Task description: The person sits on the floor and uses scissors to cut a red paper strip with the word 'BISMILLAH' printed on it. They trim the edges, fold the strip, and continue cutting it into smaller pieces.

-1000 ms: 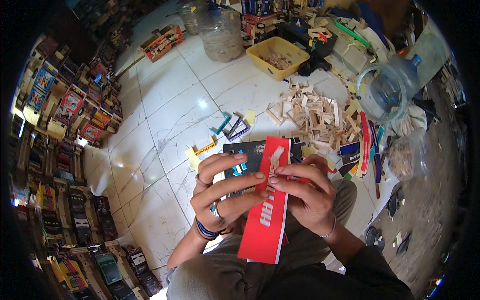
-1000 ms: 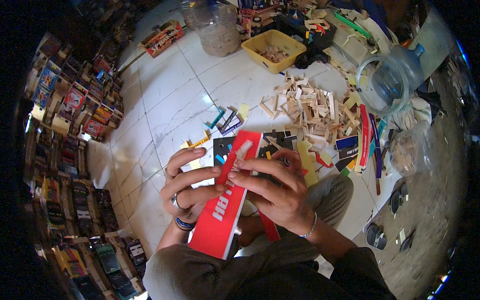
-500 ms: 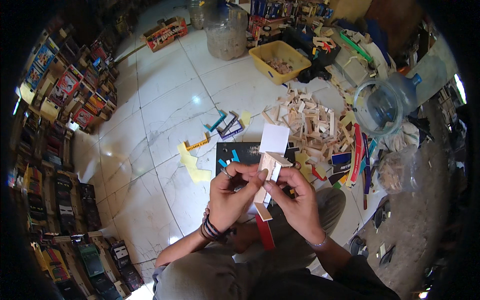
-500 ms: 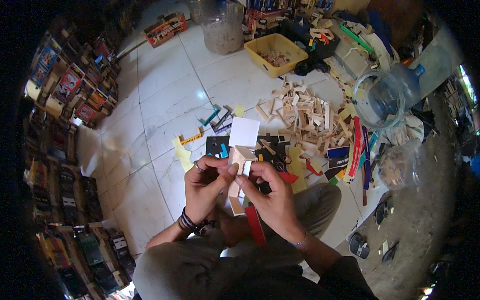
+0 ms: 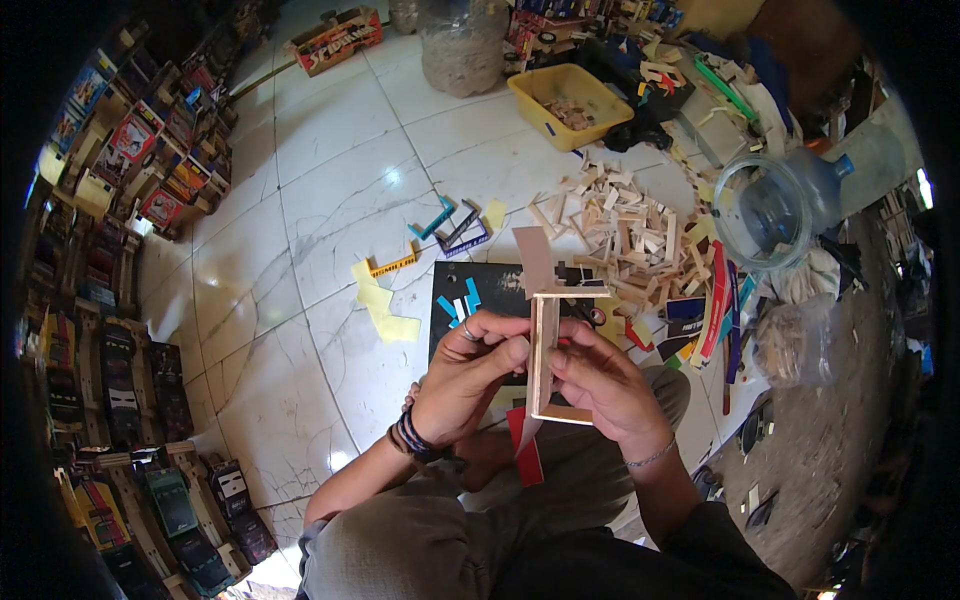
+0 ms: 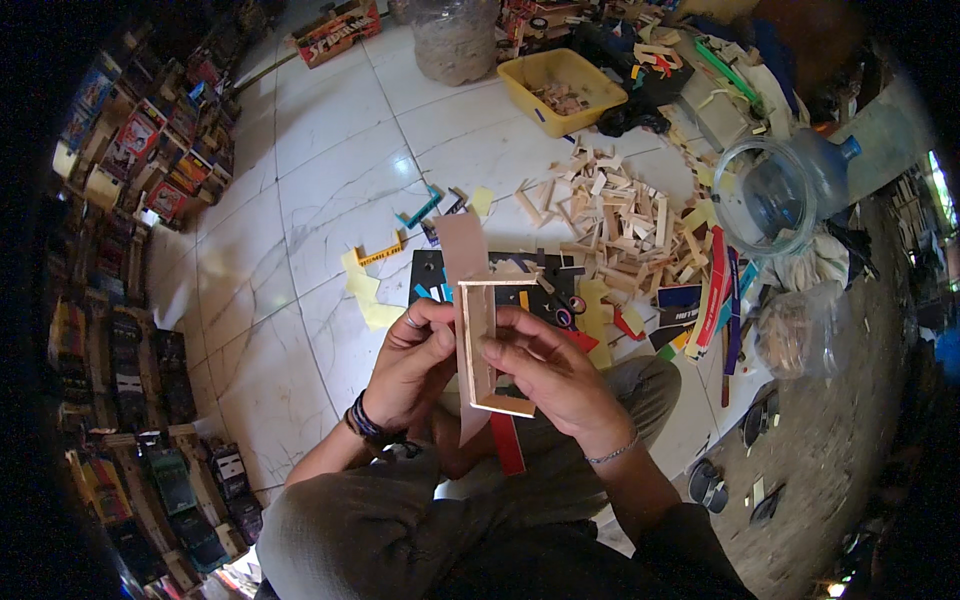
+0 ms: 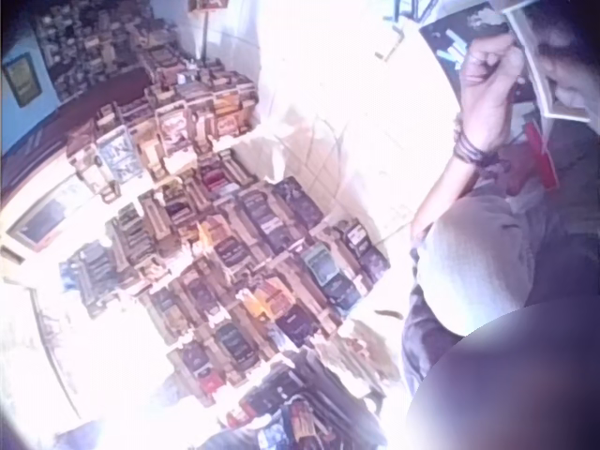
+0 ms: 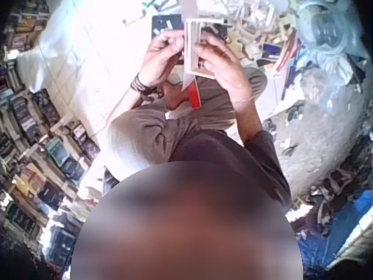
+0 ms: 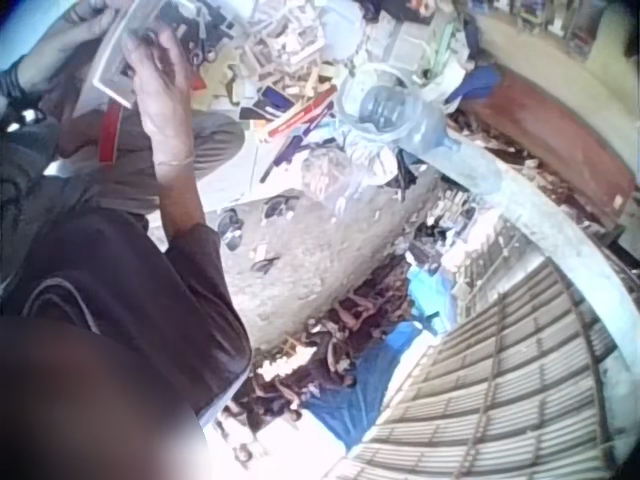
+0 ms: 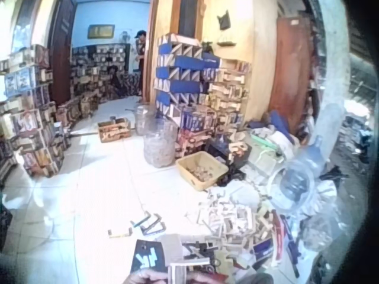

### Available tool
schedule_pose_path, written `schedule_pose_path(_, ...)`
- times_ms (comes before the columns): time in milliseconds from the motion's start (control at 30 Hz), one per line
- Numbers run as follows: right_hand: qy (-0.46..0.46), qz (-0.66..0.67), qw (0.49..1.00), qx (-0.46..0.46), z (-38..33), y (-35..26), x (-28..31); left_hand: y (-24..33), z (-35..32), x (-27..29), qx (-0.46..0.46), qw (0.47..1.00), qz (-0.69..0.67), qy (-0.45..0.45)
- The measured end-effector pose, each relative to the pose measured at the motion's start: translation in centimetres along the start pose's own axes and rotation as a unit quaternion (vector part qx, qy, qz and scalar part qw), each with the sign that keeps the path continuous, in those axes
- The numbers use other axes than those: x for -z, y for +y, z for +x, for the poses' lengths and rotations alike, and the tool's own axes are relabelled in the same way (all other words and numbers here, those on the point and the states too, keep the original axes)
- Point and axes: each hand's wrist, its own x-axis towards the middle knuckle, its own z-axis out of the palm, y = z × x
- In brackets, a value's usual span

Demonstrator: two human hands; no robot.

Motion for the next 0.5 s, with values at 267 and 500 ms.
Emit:
schedule_pose_path(267,-0.076,-0.066,0.995,-0.021,-0.3,-0.3,0.7,1.3,-0.5,-0.6,-0.028,0.991,0.126,-0.035)
schedule_pose_path(500,-0.059,-0.169,0.984,0.023,-0.2,-0.6,0.0,1.6,-0.6,-0.6,-0.065,0.972,0.222,-0.036)
